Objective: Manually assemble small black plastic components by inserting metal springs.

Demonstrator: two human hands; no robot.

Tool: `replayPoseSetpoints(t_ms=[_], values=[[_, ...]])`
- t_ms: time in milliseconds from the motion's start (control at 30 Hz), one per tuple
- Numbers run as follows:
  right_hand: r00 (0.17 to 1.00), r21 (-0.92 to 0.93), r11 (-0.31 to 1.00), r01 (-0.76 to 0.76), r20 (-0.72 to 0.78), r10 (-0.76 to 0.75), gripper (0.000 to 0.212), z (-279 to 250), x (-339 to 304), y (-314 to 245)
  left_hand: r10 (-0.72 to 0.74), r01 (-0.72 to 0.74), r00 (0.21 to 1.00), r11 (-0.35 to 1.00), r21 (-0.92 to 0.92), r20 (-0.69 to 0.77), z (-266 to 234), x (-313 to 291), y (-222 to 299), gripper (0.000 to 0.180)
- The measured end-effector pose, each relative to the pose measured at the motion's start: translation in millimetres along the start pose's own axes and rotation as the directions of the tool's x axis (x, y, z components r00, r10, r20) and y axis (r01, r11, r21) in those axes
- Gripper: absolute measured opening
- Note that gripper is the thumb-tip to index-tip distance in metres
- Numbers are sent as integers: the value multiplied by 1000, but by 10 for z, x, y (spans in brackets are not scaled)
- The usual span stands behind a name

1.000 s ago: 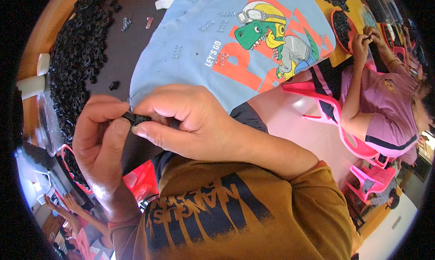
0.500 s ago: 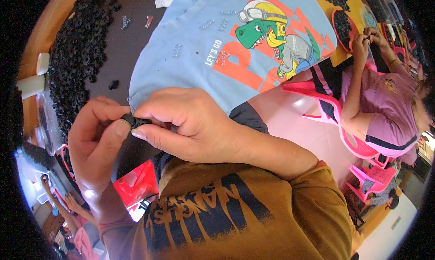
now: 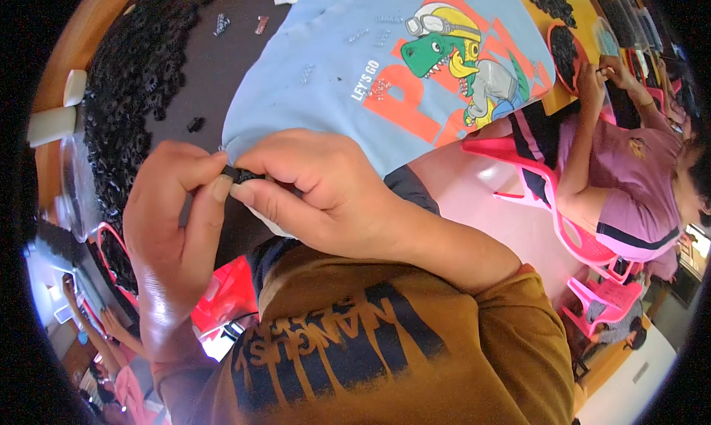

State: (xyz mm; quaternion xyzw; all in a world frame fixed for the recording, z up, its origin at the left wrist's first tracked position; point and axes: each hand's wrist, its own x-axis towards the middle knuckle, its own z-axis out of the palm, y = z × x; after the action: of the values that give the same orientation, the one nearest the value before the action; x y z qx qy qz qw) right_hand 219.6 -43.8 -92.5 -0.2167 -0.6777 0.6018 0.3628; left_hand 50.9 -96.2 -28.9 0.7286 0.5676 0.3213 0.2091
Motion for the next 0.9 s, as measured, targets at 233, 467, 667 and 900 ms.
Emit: replayPoseSetpoints(t_ms=[233, 467, 667, 900], values=[[999, -2, 999, 33, 31, -33, 9, 11, -13, -14, -12, 12, 1000, 996, -85, -1, -4, -59, -17, 18], [997, -18, 999, 49, 54, -48, 10, -16, 1, 6, -107, 121, 990, 978, -167, 91, -76, -61, -37, 17], [999, -29, 999, 33, 36, -32, 10, 7, 2, 3, 82, -82, 997, 996, 29, 8, 11, -43, -36, 21], [1000, 19, 1000, -14, 25, 13, 9, 19, 3, -21, 95, -96, 995, 994, 49, 10, 10, -75, -66, 28]])
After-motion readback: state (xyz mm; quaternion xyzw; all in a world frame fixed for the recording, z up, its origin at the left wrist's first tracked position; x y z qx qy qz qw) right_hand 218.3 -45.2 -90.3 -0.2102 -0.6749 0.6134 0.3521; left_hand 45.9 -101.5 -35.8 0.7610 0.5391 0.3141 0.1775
